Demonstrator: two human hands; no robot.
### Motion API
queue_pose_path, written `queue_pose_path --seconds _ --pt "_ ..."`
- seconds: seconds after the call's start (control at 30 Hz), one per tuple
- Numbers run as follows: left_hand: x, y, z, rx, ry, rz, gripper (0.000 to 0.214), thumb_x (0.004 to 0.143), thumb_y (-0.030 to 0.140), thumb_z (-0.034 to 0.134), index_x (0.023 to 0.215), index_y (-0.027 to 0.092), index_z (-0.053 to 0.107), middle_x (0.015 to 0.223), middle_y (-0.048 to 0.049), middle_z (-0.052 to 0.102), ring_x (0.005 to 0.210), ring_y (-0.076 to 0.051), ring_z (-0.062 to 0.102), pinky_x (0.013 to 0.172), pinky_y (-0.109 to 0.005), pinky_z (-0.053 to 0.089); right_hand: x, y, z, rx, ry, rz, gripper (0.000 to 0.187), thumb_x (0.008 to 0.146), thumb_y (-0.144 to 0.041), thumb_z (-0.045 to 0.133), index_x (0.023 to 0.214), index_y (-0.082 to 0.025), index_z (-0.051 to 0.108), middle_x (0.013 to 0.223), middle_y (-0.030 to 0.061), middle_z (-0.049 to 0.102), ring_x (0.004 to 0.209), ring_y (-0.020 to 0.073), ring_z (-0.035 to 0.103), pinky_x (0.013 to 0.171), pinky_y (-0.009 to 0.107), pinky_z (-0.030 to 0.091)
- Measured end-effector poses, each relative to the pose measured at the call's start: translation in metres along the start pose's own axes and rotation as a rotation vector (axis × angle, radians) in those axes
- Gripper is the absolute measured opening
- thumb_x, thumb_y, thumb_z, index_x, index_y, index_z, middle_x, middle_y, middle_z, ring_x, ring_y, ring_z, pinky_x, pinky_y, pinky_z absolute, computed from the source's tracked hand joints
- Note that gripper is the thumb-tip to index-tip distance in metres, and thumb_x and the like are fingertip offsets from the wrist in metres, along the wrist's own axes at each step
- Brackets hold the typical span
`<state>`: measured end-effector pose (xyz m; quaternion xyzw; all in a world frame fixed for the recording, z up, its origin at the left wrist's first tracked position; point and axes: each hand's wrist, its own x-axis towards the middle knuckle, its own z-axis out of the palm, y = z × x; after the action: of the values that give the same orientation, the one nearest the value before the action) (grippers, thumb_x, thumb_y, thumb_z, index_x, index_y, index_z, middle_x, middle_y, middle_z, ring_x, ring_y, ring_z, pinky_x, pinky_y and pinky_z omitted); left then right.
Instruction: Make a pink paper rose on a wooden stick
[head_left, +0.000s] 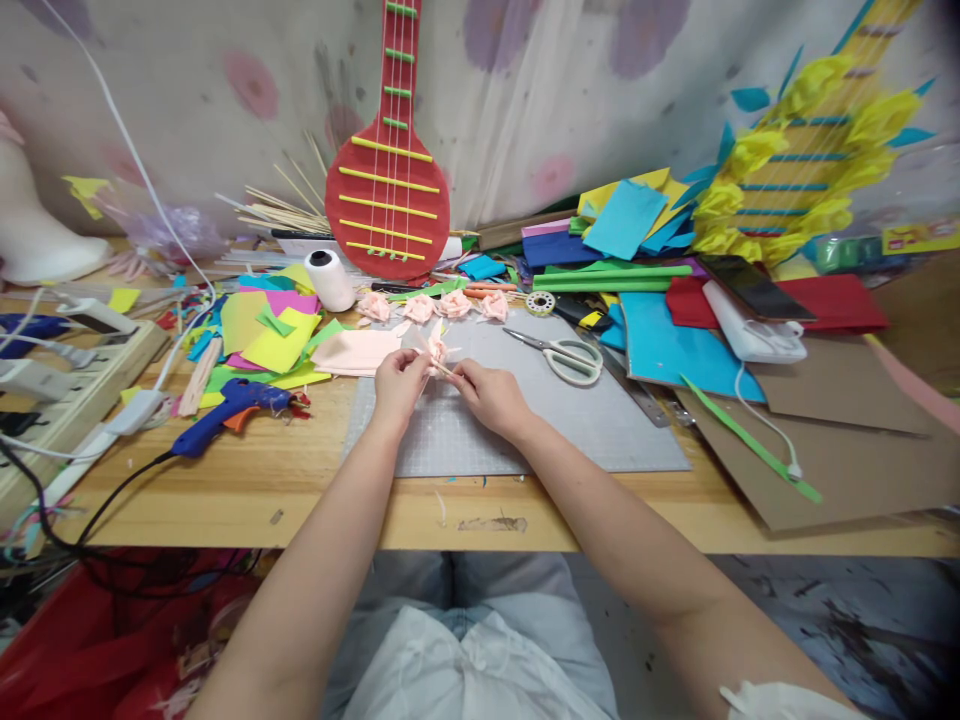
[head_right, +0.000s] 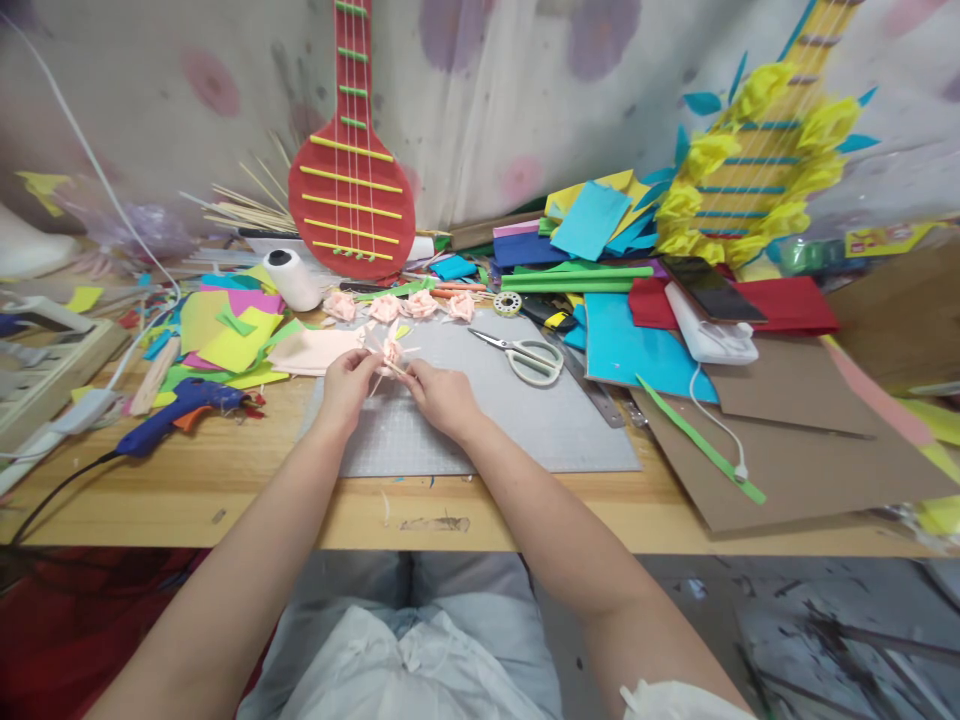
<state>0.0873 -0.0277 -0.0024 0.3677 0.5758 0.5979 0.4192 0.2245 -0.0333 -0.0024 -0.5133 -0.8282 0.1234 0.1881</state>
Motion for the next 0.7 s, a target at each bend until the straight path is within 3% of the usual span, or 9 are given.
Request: queue_pose_path --seconds 0.1,0.33,0.53,0.7 --pt "0.003 -0.005 -0.003 0.06 -0.021 0.023 0.013 0.059 0.026 0.06 0.057 0.015 0.053 0.053 0.0034 0.052 0.052 -0.008 0.046 0.052 -0.02 0.035 0.0 0.0 0.001 -0.024 -0.006 -0.007 0.033 0.089 -0.042 0.03 0.094 -0.021 0.055 0.078 0.0022 0.066 0.07 0.0142 0.06 0.058 0.022 0.028" --pt "0.012 -0.019 -0.009 0.446 0.039 0.168 0.016 0.058 0.027 0.058 0.051 0.017 0.048 0.048 0.0042 0.045 0.05 -0.009 0.04 0.05 -0.021 0.03 -0.002 -0.007 0.004 -0.112 -0.055 -0.017 0.031 0.087 -0.042 0.035 0.097 -0.022 0.056 0.081 0.0023 0.067 0.072 0.0153 0.06 0.057 0.023 0.028" --pt "0.012 -0.015 -0.008 0.283 0.019 0.115 0.013 0.061 0.024 0.054 0.052 0.017 0.047 0.049 0.0046 0.045 0.049 -0.008 0.041 0.05 -0.021 0.031 -0.001 -0.008 0.006 -0.087 -0.014 0.008 0.033 0.087 -0.044 0.033 0.096 -0.023 0.057 0.08 0.0019 0.067 0.071 0.0153 0.06 0.058 0.023 0.029" --pt "0.014 -0.015 -0.01 0.147 -0.01 0.114 0.01 0.064 0.026 0.054 0.061 0.016 0.05 0.059 0.0029 0.05 0.058 -0.009 0.047 0.059 -0.022 0.039 0.0 0.0 0.007 -0.004 0.06 0.062 0.034 0.088 -0.042 0.03 0.095 -0.025 0.058 0.08 0.0008 0.067 0.073 0.0138 0.06 0.06 0.022 0.03"
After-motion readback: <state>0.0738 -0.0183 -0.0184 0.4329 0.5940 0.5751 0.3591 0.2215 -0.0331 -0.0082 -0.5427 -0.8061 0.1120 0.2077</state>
